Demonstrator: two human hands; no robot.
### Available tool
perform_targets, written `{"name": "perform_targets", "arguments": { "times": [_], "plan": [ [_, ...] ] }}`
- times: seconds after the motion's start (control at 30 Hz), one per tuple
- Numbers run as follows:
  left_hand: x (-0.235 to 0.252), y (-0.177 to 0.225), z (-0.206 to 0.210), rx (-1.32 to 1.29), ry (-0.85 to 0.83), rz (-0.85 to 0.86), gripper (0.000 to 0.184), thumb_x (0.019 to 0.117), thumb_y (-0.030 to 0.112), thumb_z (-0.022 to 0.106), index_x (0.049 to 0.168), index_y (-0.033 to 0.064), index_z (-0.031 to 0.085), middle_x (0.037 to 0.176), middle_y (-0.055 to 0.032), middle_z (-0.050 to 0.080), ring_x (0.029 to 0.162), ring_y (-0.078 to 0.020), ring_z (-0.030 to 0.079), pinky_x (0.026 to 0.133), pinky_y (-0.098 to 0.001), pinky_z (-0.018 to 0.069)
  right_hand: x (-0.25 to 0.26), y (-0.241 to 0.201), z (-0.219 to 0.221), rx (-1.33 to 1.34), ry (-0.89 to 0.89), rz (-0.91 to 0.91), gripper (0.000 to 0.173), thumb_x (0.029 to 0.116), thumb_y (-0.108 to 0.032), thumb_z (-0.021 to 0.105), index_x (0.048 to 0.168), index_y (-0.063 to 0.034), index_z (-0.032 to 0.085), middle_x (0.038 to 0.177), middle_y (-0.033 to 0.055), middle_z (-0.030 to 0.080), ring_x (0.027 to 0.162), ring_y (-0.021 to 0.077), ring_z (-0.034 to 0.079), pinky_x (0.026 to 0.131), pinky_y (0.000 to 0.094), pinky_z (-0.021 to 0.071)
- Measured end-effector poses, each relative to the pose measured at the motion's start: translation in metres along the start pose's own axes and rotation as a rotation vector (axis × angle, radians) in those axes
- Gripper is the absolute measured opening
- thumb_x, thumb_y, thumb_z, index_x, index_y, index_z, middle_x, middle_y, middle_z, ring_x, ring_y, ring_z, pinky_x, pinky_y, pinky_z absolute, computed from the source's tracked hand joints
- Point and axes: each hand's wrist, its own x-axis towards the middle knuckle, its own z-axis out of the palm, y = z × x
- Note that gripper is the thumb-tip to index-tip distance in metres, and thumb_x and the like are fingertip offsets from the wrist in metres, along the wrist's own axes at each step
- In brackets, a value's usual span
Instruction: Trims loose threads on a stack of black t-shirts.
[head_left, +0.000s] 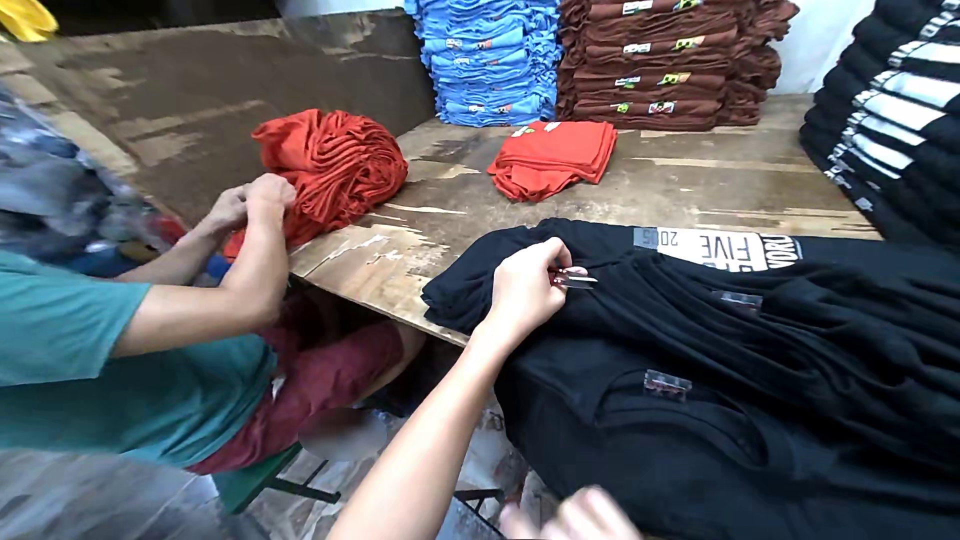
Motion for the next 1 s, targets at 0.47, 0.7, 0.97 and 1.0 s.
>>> {"name": "perform_targets", "arguments": {
  "times": [0.47,0.7,0.97,1.0],
  "plan": [
    [-0.103,0.011,-0.047,-0.342,0.131,0.226,0.019,0.0899,0.025,0.079,0.108,0.0195,0.079,0.102,0.0061,0.072,0.098,-0.0089,0.063,0.086,-0.0312,0.0514,0.012,0.044,-0.001,0.042,0.356,0.172,0.014,0.0936,-0.025,0.075,0.097,-0.0118,0.079,0.058,-0.0009,0.052,0.053,0.0126,0.048,0.058,0.0282,0.0433],
    [-0.152,0.013,-0.040,-0.369,0.216,0.188,0.016,0.0893,0.027,0.081,0.105,0.0284,0.078,0.097,0.0097,0.072,0.099,-0.0098,0.063,0.092,-0.0335,0.0484,0.012,0.044,-0.001,0.115,0.372,0.180,0.014,0.0935,-0.026,0.076,0.097,-0.0133,0.080,0.059,-0.0020,0.053,0.054,0.0106,0.048,0.059,0.0268,0.0438],
    [-0.148,0.021,-0.022,-0.479,0.181,0.161,0.016,0.0933,0.029,0.077,0.108,0.0249,0.079,0.099,0.0062,0.072,0.096,-0.0092,0.063,0.089,-0.0306,0.0500,0.013,0.047,-0.005,0.192,0.381,0.183,0.014,0.0941,-0.029,0.075,0.099,-0.0167,0.078,0.061,-0.0034,0.049,0.059,0.0080,0.048,0.063,0.0231,0.0428],
    [-0.149,0.021,-0.023,-0.476,0.184,0.155,0.015,0.0929,0.029,0.077,0.107,0.0250,0.079,0.099,0.0068,0.072,0.097,-0.0092,0.063,0.090,-0.0309,0.0501,0.011,0.048,-0.005,0.207,0.376,0.175,0.013,0.0935,-0.029,0.076,0.100,-0.0173,0.078,0.062,-0.0036,0.049,0.059,0.0079,0.048,0.063,0.0232,0.0434]
  ]
}}
